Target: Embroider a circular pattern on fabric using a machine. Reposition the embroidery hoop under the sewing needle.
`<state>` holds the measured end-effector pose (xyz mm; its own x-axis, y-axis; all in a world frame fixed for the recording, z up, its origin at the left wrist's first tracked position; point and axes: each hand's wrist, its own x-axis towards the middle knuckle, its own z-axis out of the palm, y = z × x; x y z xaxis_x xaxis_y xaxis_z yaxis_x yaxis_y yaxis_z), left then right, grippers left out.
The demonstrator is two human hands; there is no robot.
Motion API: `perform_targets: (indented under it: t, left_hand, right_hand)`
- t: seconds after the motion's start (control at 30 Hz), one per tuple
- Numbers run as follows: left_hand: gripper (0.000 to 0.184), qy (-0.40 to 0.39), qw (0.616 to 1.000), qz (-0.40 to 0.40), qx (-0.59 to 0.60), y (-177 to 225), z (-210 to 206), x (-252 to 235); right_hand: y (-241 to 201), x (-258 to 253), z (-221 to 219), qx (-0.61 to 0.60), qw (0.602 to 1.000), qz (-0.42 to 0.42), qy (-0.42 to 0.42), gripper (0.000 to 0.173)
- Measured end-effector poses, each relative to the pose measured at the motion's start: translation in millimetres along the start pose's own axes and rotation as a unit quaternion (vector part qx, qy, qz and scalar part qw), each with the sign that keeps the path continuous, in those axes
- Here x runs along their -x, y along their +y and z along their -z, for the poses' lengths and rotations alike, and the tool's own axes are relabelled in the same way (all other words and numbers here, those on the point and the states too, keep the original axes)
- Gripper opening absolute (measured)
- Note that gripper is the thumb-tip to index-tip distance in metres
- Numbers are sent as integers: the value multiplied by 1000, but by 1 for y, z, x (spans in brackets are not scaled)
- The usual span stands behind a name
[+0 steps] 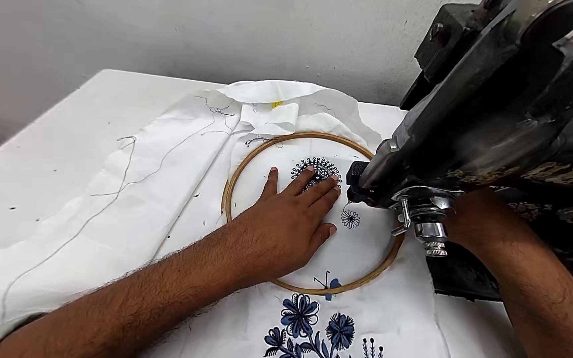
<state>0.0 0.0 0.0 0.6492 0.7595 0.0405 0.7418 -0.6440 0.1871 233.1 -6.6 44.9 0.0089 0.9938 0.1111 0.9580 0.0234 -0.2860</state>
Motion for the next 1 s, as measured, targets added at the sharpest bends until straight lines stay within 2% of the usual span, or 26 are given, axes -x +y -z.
perform_targets:
  t: [0.33, 0.47, 0.63, 0.83, 1.0]
  left_hand:
    - [58, -11, 1000, 8, -3, -2, 2, 0]
    - [58, -12, 1000, 6, -4, 0, 3, 0]
    - [58, -19, 1000, 6, -4, 1, 4, 1]
    - [57, -11, 1000, 8, 2, -1, 3, 0]
    - [58, -8, 1000, 2, -1, 2, 1, 0]
  right_hand:
    - [-6, 3, -1, -21, 998, -57, -10, 14]
    - [-1, 2, -2, -16, 1000, -9, 0, 10]
    - [3, 0, -4, -13, 1000, 10, 13, 10]
    - [-6, 4, 0, -22, 999, -40, 1, 13]
    - [-2, 1, 2, 2, 1000, -21, -16, 16]
